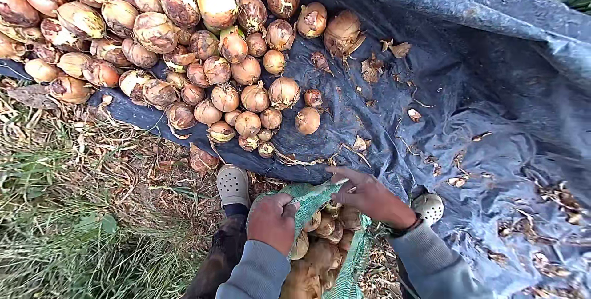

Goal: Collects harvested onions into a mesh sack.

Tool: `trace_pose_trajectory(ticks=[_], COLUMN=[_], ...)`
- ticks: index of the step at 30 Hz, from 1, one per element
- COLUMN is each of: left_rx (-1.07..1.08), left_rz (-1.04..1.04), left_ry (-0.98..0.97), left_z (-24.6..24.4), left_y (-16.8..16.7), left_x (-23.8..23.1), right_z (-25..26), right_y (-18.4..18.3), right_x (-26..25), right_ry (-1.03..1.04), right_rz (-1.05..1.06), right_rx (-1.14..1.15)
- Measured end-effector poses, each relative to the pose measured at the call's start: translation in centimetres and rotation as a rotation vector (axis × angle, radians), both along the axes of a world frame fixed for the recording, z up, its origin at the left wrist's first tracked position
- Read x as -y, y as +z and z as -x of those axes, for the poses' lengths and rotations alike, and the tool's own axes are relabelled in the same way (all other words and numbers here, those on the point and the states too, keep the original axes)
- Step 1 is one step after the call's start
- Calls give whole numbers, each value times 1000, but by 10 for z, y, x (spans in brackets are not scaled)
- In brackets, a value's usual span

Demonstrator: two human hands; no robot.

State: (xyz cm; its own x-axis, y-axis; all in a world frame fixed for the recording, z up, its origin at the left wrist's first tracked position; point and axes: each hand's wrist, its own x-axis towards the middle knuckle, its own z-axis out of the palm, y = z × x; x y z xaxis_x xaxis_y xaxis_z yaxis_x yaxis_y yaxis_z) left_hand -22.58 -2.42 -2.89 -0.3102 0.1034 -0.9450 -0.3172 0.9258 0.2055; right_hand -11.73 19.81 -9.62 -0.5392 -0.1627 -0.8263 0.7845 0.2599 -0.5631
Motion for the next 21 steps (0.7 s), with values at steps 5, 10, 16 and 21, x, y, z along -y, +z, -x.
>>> trace_pose_trajectory(ticks=[5, 10, 16, 21], left_rx=[-9, 3, 55, 49], left_rz=[-15, 11, -14, -8], left_ry=[14, 10, 78, 80], left_z=[-1, -3, 6, 13], left_y=[-1, -3, -7, -5], left_x=[-1, 5, 10, 7], right_z=[128, 178, 53, 18], right_y=[-119, -164, -30, 43], right_x=[28, 45, -6, -12], right_ry=[-151, -105, -651, -261], right_rz=[-584, -679, -38, 314], right_rx=[10, 227, -284, -282])
